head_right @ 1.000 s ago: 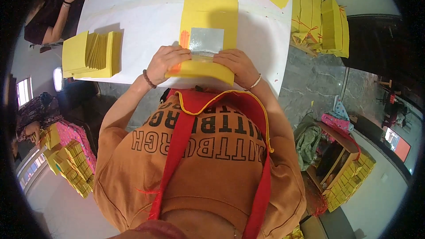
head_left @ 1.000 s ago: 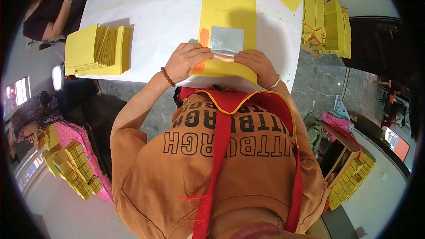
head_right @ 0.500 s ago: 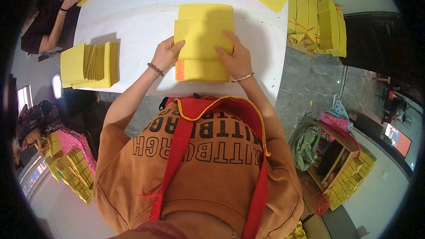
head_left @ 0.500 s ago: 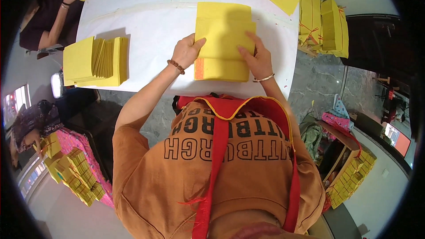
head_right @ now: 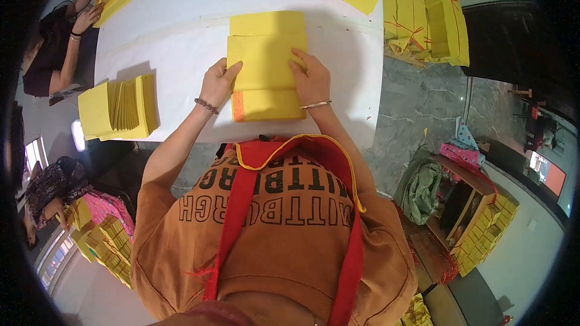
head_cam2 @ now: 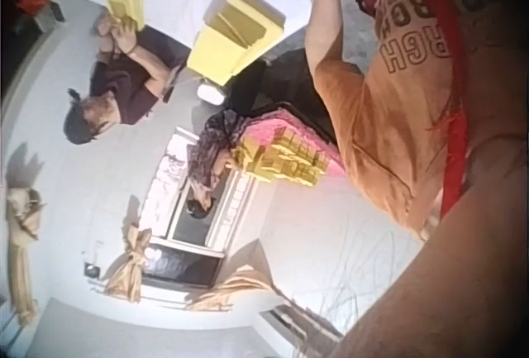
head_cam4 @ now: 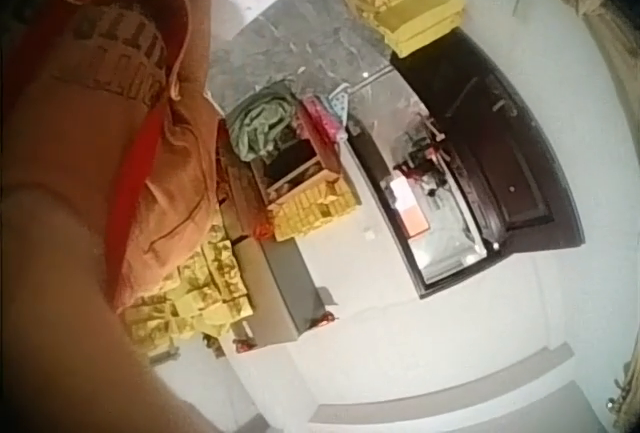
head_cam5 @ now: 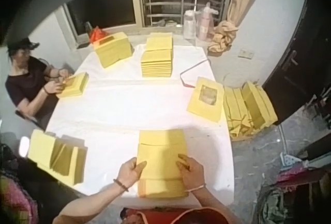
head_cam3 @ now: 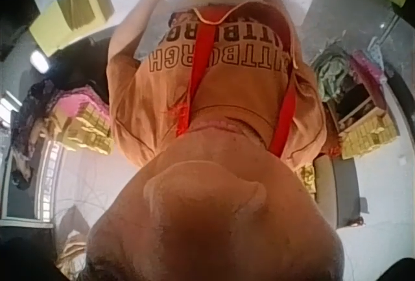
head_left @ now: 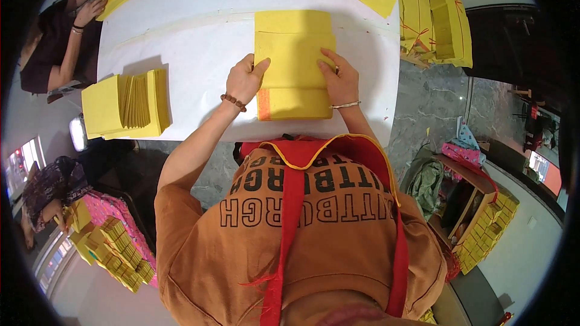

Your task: Folding and stacking sheets of yellow paper with silver foil centers, commonly known as joss paper.

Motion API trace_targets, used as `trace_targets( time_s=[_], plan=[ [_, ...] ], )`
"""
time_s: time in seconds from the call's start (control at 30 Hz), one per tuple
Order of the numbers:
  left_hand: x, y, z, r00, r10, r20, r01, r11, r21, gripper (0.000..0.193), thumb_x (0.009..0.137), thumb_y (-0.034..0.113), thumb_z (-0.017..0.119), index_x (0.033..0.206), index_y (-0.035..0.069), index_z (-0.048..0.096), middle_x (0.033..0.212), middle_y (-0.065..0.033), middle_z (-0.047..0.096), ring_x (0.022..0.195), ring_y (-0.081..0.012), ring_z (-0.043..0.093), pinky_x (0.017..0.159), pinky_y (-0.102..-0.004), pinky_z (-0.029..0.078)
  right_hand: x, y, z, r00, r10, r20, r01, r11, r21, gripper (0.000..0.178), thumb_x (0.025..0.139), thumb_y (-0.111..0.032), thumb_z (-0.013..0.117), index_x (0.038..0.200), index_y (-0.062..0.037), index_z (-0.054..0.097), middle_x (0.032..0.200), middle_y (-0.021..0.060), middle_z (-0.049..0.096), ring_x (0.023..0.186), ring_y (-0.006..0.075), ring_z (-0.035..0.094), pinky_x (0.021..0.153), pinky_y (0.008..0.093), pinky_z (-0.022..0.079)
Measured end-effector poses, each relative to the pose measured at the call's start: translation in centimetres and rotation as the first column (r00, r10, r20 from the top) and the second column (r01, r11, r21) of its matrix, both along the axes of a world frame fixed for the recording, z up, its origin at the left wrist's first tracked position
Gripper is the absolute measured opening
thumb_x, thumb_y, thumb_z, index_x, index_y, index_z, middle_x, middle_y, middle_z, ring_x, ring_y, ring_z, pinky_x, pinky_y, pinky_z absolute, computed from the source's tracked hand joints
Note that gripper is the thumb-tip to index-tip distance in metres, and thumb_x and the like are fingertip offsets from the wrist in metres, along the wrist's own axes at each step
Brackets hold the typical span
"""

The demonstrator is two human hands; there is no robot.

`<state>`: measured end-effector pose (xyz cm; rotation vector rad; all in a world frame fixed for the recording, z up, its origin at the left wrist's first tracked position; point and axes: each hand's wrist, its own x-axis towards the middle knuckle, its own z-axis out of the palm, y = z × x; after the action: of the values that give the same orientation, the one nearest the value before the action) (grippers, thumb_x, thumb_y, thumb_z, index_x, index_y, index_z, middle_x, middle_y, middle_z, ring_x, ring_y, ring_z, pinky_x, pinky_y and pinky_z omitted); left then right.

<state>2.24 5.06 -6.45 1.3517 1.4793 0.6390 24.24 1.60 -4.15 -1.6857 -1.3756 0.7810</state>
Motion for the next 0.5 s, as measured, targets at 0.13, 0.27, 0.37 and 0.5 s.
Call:
trace_targets(
  time_s=[0.13, 0.27, 0.37, 0.5],
  plan=[
    [0.2, 0.0, 0.3, 0.996, 0.014, -0.083, -0.012, 1.000, 0.019, 0.035, 0.084, 0.033, 0.058, 0.076, 0.000, 0.053, 0.058, -0.0104, 0.056, 0.051, -0.0234, 0.052, 0.051, -0.0349, 0.040, -0.1, 0.2, 0.1, 1.000, -0.003, -0.017, 0.002, 0.996, -0.084, 0.030, 0.080, -0.012, 0.063, 0.109, -0.0037, 0.062, 0.097, 0.0130, 0.066, 0.084, 0.0151, 0.062, 0.075, 0.0262, 0.048],
    [0.7, 0.1, 1.9, 0.997, 0.078, 0.017, -0.077, 0.997, -0.025, 0.035, 0.082, 0.034, 0.061, 0.085, 0.001, 0.050, 0.062, -0.0087, 0.059, 0.053, -0.0191, 0.054, 0.050, -0.0323, 0.041, -0.2, 0.3, -0.4, 1.000, -0.021, 0.004, 0.021, 0.998, -0.056, 0.030, 0.080, -0.013, 0.063, 0.108, -0.0038, 0.062, 0.099, 0.0137, 0.065, 0.087, 0.0167, 0.062, 0.077, 0.0272, 0.048],
    [0.8, 0.0, 1.6, 0.976, 0.168, 0.135, -0.167, 0.986, -0.022, 0.037, 0.081, 0.033, 0.064, 0.090, 0.001, 0.049, 0.064, -0.0072, 0.059, 0.054, -0.0170, 0.054, 0.049, -0.0302, 0.041, -0.4, 0.5, -0.3, 0.999, -0.020, 0.029, 0.021, 0.998, -0.051, 0.030, 0.080, -0.013, 0.063, 0.108, -0.0039, 0.062, 0.100, 0.0143, 0.065, 0.089, 0.0176, 0.062, 0.078, 0.0273, 0.047],
    [1.1, 0.3, 4.7, 0.939, 0.204, -0.277, -0.086, 0.920, 0.383, 0.040, 0.078, 0.031, 0.065, 0.100, 0.001, 0.050, 0.081, -0.0115, 0.058, 0.071, -0.0251, 0.056, 0.061, -0.0375, 0.044, 0.1, 0.9, -0.1, 0.999, -0.030, 0.010, 0.031, 0.997, -0.071, 0.030, 0.080, -0.015, 0.063, 0.108, -0.0043, 0.062, 0.102, 0.0155, 0.064, 0.092, 0.0220, 0.062, 0.081, 0.0294, 0.047]
  ],
)
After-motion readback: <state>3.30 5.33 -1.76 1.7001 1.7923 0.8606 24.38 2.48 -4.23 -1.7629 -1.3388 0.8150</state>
